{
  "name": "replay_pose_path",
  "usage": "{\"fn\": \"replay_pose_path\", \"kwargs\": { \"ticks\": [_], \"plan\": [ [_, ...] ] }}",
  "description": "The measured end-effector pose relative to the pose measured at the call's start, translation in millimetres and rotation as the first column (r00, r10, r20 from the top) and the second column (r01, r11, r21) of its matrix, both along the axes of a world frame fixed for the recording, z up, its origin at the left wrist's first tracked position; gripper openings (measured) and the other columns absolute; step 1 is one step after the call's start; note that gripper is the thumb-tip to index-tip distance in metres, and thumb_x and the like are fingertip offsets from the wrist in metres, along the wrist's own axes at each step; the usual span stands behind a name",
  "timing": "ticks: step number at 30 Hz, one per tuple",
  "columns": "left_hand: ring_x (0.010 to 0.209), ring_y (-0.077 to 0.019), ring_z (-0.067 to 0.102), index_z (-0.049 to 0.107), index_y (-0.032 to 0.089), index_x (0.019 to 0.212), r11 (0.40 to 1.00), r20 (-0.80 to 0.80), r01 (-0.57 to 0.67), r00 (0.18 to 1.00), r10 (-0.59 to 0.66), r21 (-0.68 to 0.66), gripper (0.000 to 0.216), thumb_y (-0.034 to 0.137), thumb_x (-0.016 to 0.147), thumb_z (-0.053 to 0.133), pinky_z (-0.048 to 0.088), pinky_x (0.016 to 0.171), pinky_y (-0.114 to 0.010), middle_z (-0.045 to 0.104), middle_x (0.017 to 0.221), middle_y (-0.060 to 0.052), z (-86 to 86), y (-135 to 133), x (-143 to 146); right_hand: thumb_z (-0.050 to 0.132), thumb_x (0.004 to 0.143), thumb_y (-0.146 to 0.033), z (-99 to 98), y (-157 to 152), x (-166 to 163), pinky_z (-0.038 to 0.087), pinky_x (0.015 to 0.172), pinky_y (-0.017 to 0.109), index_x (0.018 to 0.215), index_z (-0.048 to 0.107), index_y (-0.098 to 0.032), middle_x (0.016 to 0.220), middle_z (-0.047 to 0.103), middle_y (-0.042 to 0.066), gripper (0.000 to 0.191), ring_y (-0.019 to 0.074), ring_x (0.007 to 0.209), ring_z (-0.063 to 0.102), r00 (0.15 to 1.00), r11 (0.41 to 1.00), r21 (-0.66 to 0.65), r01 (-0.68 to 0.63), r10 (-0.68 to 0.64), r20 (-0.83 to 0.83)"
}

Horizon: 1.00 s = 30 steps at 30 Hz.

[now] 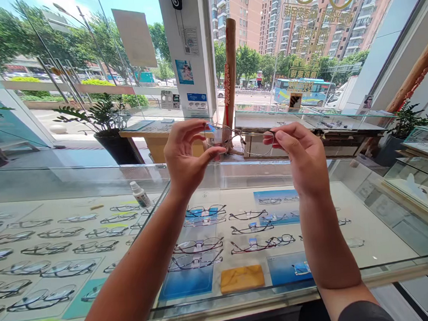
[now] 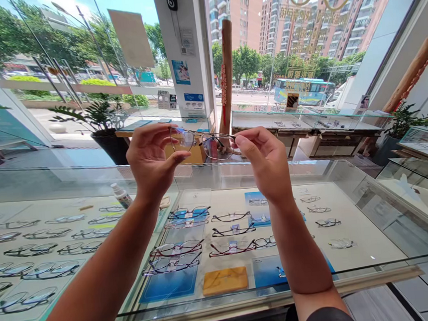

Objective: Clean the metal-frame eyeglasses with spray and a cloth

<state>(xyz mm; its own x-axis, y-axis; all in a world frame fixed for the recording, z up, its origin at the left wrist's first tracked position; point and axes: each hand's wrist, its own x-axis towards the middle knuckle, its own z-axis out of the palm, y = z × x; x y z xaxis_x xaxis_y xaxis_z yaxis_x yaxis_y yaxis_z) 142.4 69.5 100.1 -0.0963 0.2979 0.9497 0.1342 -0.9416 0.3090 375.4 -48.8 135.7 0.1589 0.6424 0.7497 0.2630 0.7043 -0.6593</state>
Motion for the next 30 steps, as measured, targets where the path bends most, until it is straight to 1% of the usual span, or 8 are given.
{"fn": "replay_pose_path", "kwargs": {
  "ticks": [7, 10, 15, 17, 19, 23, 26, 30],
  "plan": [
    [0.114, -0.0262, 0.078, 0.066, 0.032, 0.128, 1.0, -0.014, 0.018, 1.0, -0.018, -0.004, 0.074, 0.07, 0.074, 0.1, 0.067, 0.089, -0.037, 0.075, 0.125, -0.008, -0.9, 1.6, 0.2, 0.066, 0.097, -0.049, 0.1, 3.7, 0.4, 0.065, 0.097, 0.047, 0.101, 0.074, -0.027, 0.095, 0.081, 0.004, 0.023, 0.0249, 0.097, 0.08, 0.997, 0.998, -0.016, -0.059, 0.059, -0.043],
    [0.111, -0.0253, 0.078, 0.068, 0.033, 0.127, 0.997, 0.001, 0.073, 0.997, -0.073, 0.02, 0.069, 0.065, 0.075, 0.101, 0.066, 0.084, -0.036, 0.076, 0.122, -0.007, -0.4, 1.3, 0.8, 0.069, 0.096, -0.045, -0.8, 4.4, -0.2, 0.064, 0.096, 0.046, 0.097, 0.075, -0.027, 0.092, 0.081, 0.002, 0.018, 0.0238, 0.093, 0.079, 0.99, 0.995, 0.011, -0.099, 0.1, -0.096],
    [0.079, -0.0135, 0.074, 0.073, 0.029, 0.126, 0.994, -0.01, 0.104, 0.995, -0.104, -0.04, 0.067, 0.061, 0.074, 0.103, 0.058, 0.062, -0.026, 0.078, 0.121, -0.005, 2.5, -7.8, 2.0, 0.075, 0.096, -0.04, -1.7, 3.8, -0.7, 0.062, 0.094, 0.041, 0.096, 0.077, -0.027, 0.093, 0.08, 0.001, 0.014, 0.0209, 0.092, 0.077, 0.976, 0.989, 0.057, -0.134, 0.142, -0.163],
    [0.074, -0.0106, 0.072, 0.073, 0.028, 0.126, 0.992, -0.011, 0.108, 0.994, -0.109, -0.06, 0.066, 0.059, 0.076, 0.103, 0.058, 0.06, -0.024, 0.078, 0.126, -0.006, 3.7, -12.7, 3.0, 0.076, 0.096, -0.04, -1.4, 3.1, -0.6, 0.062, 0.094, 0.04, 0.096, 0.078, -0.027, 0.093, 0.079, 0.001, 0.013, 0.0204, 0.092, 0.077, 0.974, 0.989, 0.056, -0.133, 0.141, -0.176],
    [0.075, -0.0112, 0.075, 0.073, 0.027, 0.126, 0.99, -0.008, 0.123, 0.992, -0.124, -0.064, 0.066, 0.059, 0.077, 0.102, 0.061, 0.062, -0.024, 0.078, 0.129, -0.007, 4.4, -15.9, 4.1, 0.077, 0.095, -0.04, -1.1, 2.5, -0.4, 0.062, 0.095, 0.041, 0.096, 0.078, -0.027, 0.093, 0.079, 0.001, 0.013, 0.0206, 0.092, 0.076, 0.974, 0.991, 0.047, -0.126, 0.132, -0.182],
    [0.083, -0.0167, 0.082, 0.071, 0.026, 0.127, 0.984, -0.006, 0.144, 0.989, -0.146, -0.109, 0.07, 0.063, 0.076, 0.101, 0.067, 0.069, -0.026, 0.078, 0.129, -0.008, 4.4, -16.7, 4.5, 0.076, 0.095, -0.042, -0.8, 2.4, 0.3, 0.063, 0.096, 0.042, 0.095, 0.077, -0.027, 0.094, 0.079, 0.002, 0.015, 0.0214, 0.094, 0.076, 0.981, 0.993, 0.032, -0.109, 0.113, -0.16],
    [0.092, -0.0206, 0.084, 0.071, 0.026, 0.128, 0.982, -0.012, 0.128, 0.991, -0.131, -0.138, 0.073, 0.064, 0.074, 0.102, 0.066, 0.068, -0.026, 0.079, 0.128, -0.008, 4.4, -16.3, 3.1, 0.074, 0.096, -0.042, -1.3, 3.0, 0.6, 0.062, 0.096, 0.043, 0.096, 0.076, -0.027, 0.094, 0.079, 0.002, 0.015, 0.0217, 0.094, 0.076, 0.984, 0.994, 0.038, -0.1, 0.104, -0.144],
    [0.103, -0.0233, 0.083, 0.073, 0.025, 0.127, 0.987, -0.026, 0.107, 0.993, -0.111, -0.118, 0.071, 0.064, 0.075, 0.101, 0.064, 0.071, -0.027, 0.081, 0.123, -0.009, 5.3, -16.6, 1.7, 0.074, 0.095, -0.043, -2.5, 4.0, 0.9, 0.062, 0.096, 0.043, 0.095, 0.076, -0.027, 0.094, 0.079, 0.002, 0.016, 0.0222, 0.093, 0.076, 0.983, 0.994, 0.044, -0.097, 0.103, -0.153]
  ]
}}
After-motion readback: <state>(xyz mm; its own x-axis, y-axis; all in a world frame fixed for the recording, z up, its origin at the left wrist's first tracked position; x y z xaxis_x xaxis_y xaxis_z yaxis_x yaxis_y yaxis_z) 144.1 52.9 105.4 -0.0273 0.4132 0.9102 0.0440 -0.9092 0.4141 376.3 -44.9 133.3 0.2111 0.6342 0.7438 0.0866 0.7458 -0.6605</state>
